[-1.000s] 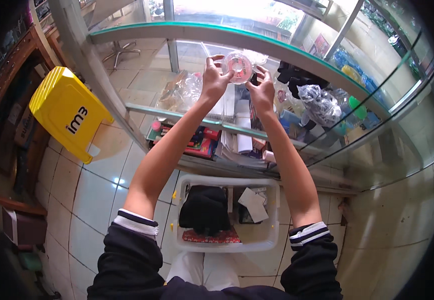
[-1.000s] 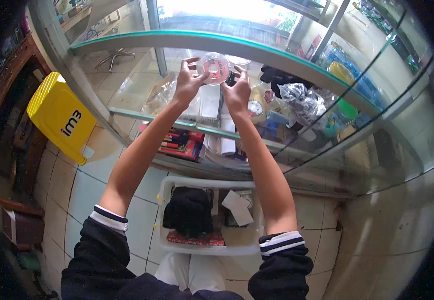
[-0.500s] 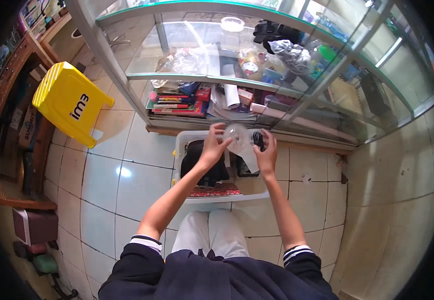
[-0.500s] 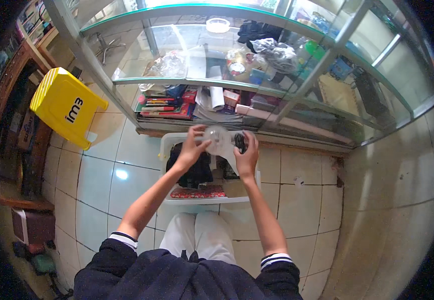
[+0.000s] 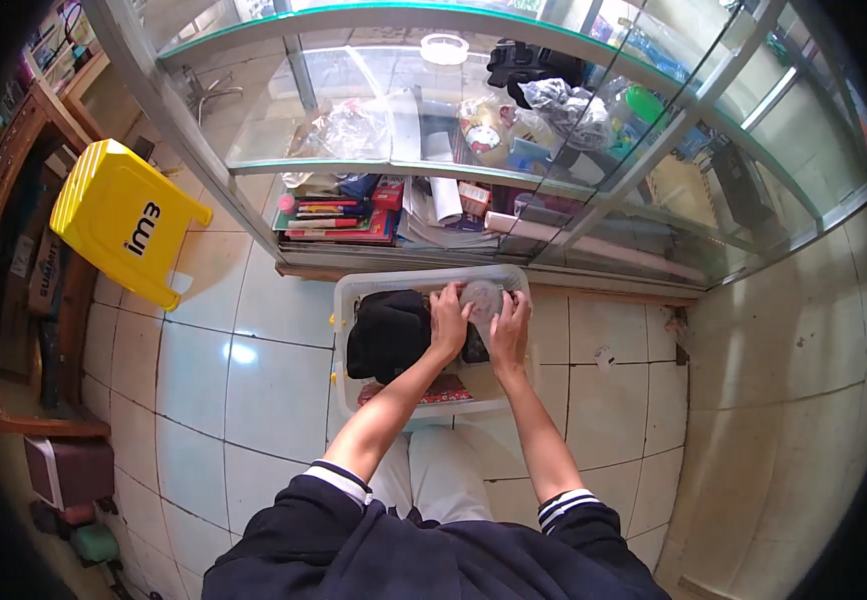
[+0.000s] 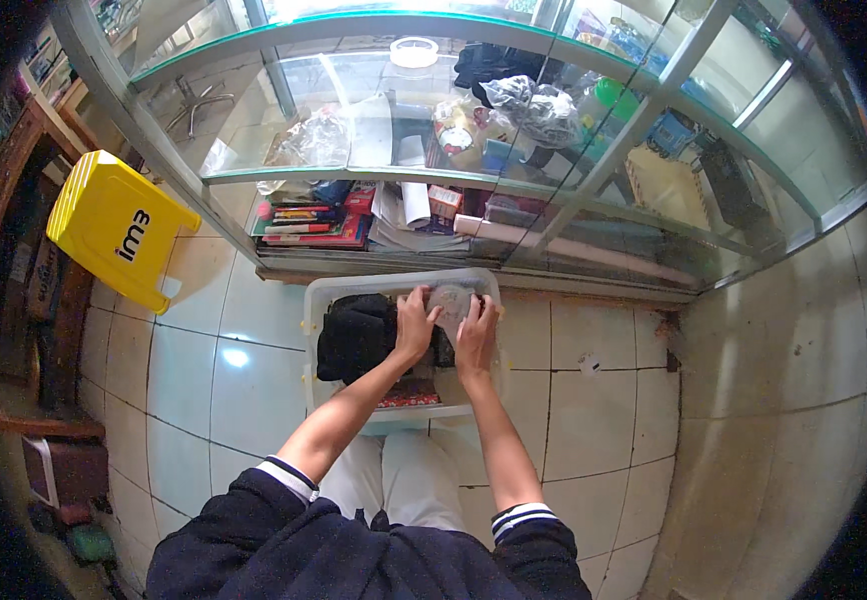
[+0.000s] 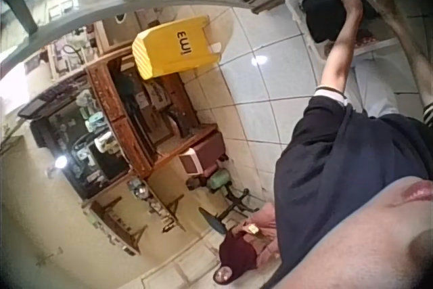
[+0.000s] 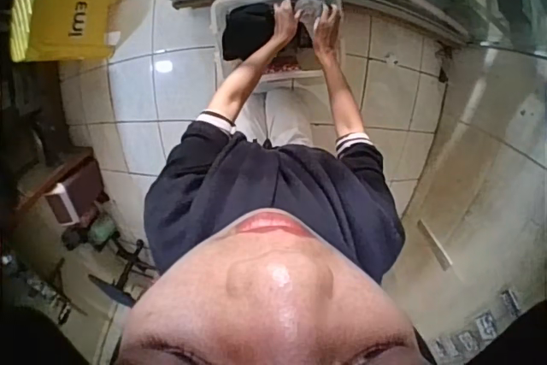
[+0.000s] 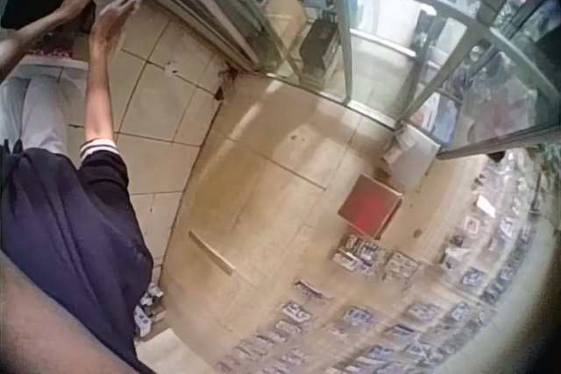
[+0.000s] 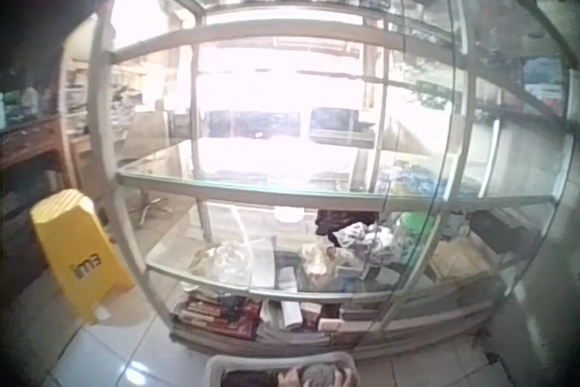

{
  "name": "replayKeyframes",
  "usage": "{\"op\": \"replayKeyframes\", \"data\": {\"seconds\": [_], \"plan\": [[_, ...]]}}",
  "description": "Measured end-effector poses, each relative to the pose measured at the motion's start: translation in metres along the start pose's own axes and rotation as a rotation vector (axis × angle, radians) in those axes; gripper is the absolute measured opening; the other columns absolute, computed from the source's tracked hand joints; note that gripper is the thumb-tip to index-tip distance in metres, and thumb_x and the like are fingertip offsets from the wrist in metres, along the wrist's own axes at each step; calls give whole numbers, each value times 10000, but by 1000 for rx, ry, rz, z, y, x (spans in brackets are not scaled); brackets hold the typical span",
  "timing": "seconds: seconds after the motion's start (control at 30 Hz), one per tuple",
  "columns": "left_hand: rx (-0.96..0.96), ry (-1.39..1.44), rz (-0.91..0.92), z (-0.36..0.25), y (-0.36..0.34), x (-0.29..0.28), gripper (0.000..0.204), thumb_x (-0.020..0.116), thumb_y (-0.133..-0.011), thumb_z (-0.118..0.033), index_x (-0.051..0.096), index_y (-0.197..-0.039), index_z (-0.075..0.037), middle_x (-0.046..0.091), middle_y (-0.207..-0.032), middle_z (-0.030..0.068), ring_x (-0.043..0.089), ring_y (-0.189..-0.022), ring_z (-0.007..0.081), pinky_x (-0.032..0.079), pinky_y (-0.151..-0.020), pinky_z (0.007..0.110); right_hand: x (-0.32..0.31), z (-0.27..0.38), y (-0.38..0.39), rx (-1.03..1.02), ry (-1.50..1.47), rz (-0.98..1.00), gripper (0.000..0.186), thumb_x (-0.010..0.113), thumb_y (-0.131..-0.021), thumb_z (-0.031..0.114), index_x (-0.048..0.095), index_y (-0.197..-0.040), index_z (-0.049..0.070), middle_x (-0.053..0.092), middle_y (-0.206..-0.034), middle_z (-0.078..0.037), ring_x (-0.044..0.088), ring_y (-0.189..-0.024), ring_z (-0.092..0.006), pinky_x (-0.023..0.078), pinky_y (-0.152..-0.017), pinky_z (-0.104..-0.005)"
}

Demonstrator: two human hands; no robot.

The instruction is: The person picks up several packaged electronic components and boxes from a glass display case and places them one by one into a plastic bin on the floor, including mobile phone screens, batteries, and a small black electronic device.

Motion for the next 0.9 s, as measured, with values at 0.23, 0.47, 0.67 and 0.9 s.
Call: {"op": "replayKeyframes", "data": {"seconds": [0.23,0.47,0.67,0.9], "plan": [[184,-34,-81,-50,1,-37,338,622,-661,-99,487,-960,-20,457,-949,127,429,-904,295,372,-777,351,-42,34,-8,-93,33,-52,456,530,-707,28,379,-1137,7,322,-1141,-156,307,-1094,-310,296,-914,-402],[362,211,-175,-134,-73,-156,186,541,-737,-109,527,-913,-49,489,-874,131,470,-859,276,391,-740,348,-137,142,-92,-355,-377,-235,401,499,-721,20,420,-1114,32,360,-1111,-141,357,-1061,-285,299,-896,-369],[388,212,-257,-146,-170,-178,279,496,-780,-129,475,-1022,9,481,-1024,160,483,-962,245,376,-836,336,-104,164,-206,-236,-826,-242,413,461,-712,-14,407,-1121,3,405,-1055,-157,459,-970,-254,369,-852,-321],[252,273,-232,-100,-288,-125,373,437,-765,-86,365,-1111,34,439,-1081,227,414,-1032,346,332,-876,372,0,130,-321,-43,-876,-248,452,445,-712,28,348,-1148,-43,410,-1089,-222,441,-1005,-308,358,-852,-344]]}}
Point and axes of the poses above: each hand's wrist, its own y-axis away from the middle knuckle, its own x-axis out of the palm, z = x × y, the point moved 8 cm from there along -y, towards the middle knuckle
